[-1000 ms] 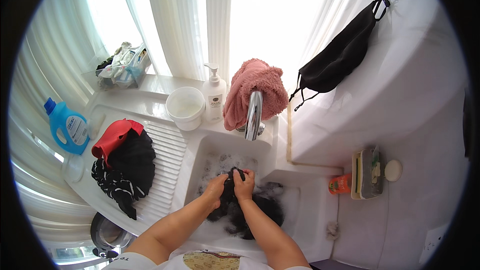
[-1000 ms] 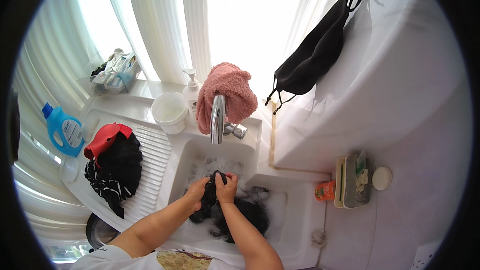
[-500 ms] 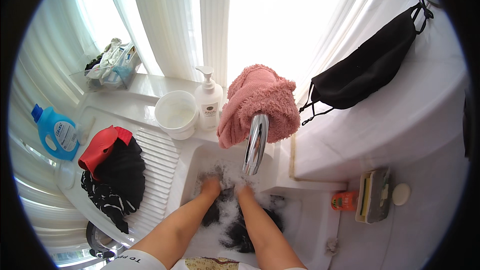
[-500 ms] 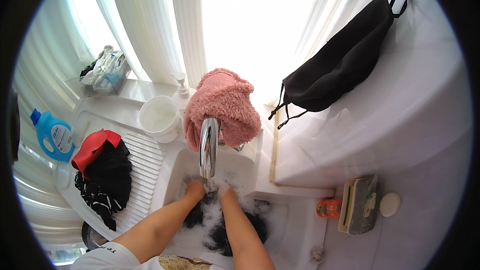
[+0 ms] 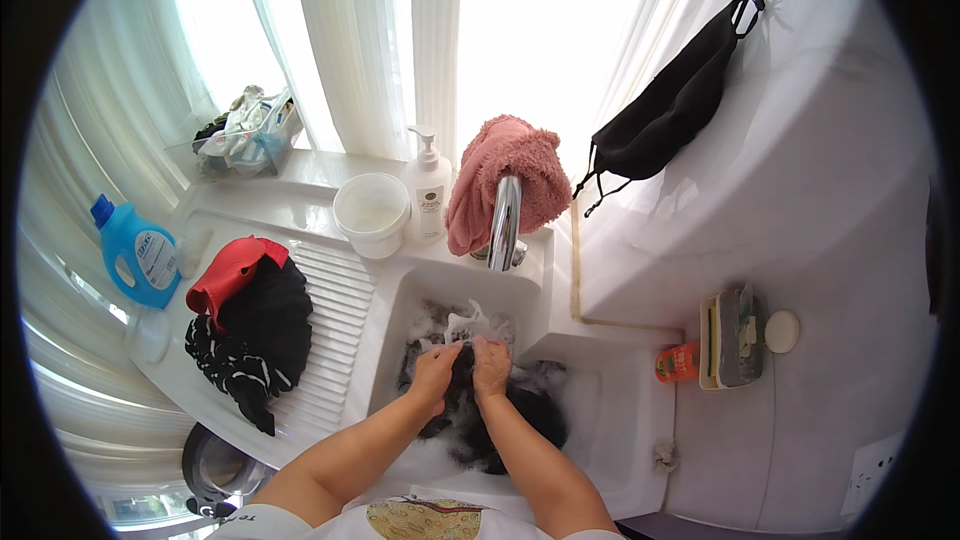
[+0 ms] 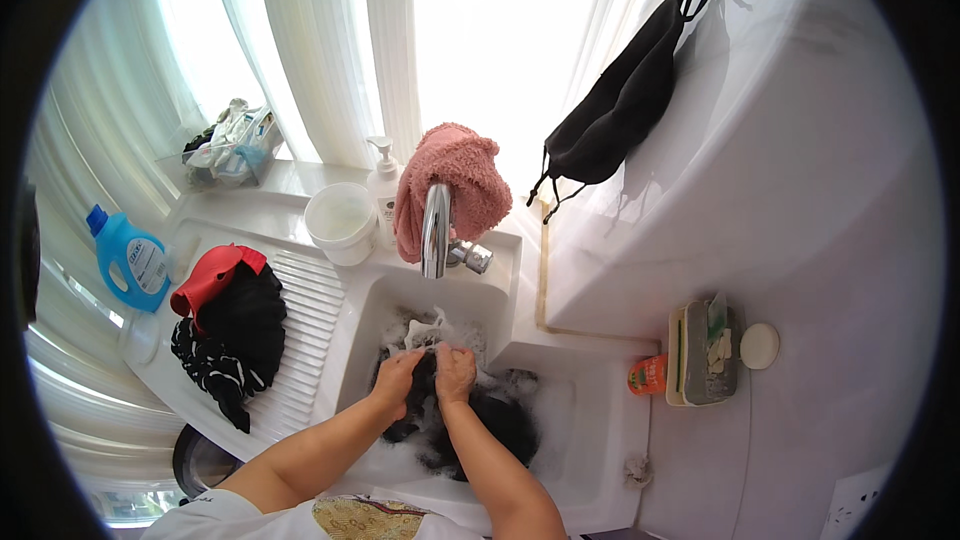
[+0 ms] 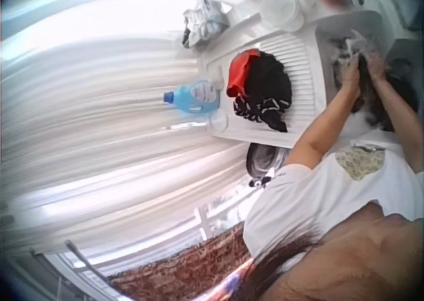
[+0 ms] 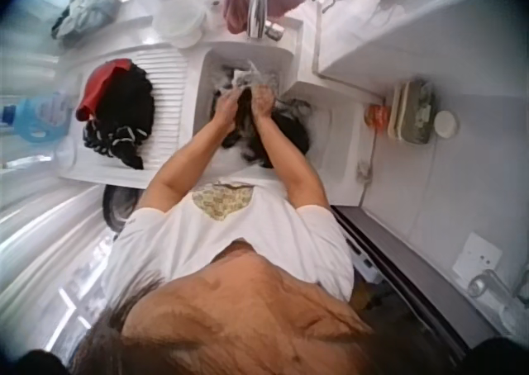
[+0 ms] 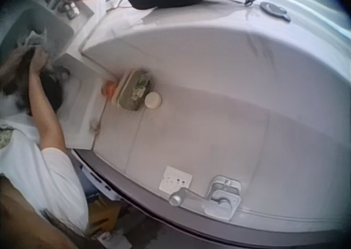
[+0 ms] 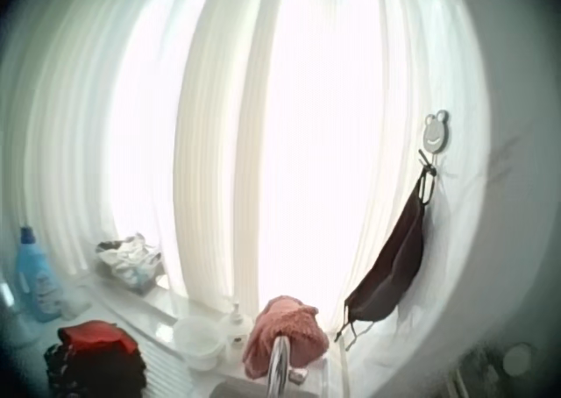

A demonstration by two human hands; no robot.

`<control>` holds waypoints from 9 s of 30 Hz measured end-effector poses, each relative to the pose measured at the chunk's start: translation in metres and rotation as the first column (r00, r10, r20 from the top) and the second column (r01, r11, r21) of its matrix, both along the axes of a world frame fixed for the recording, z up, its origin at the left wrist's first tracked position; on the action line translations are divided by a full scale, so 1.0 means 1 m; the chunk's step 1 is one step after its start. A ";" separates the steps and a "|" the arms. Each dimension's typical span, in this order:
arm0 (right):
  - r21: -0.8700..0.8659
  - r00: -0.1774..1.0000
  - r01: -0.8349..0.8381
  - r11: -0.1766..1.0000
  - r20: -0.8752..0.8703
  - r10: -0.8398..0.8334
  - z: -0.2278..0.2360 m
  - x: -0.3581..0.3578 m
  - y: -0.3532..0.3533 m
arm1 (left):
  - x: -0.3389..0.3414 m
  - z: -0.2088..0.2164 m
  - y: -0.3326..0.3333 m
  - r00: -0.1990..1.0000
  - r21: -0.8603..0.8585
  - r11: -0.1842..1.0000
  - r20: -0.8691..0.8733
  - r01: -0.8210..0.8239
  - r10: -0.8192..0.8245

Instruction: The person hand-washes a black garment in a sink filled with soapy water by rubbing and squeezing the fabric.

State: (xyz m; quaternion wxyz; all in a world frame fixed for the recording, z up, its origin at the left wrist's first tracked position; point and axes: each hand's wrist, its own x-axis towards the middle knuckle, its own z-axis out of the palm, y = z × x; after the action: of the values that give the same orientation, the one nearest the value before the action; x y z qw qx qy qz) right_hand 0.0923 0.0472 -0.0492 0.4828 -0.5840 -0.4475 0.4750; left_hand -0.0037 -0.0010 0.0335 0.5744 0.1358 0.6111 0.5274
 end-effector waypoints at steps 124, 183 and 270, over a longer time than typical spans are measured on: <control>-0.689 -0.227 -0.527 0.497 0.678 0.699 0.048 0.087 -0.043 | -0.035 -0.042 -0.040 -0.442 -0.707 0.329 -0.669 0.626 -0.597; 0.058 0.994 0.018 0.998 0.110 -0.025 0.040 -0.009 -0.025 | -0.006 0.002 0.004 0.990 0.100 0.991 0.121 -0.085 0.072; 0.393 0.993 -0.011 0.919 0.110 -0.035 0.068 -0.032 -0.050 | -0.016 0.002 -0.009 0.962 -0.180 0.980 0.272 0.085 -0.034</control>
State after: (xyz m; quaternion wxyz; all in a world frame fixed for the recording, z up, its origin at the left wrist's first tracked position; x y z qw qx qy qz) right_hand 0.0606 -0.0026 0.0189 0.5663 -0.5044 -0.5573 0.3382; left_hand -0.0199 -0.0100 0.0351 0.6776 0.0264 0.5710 0.4627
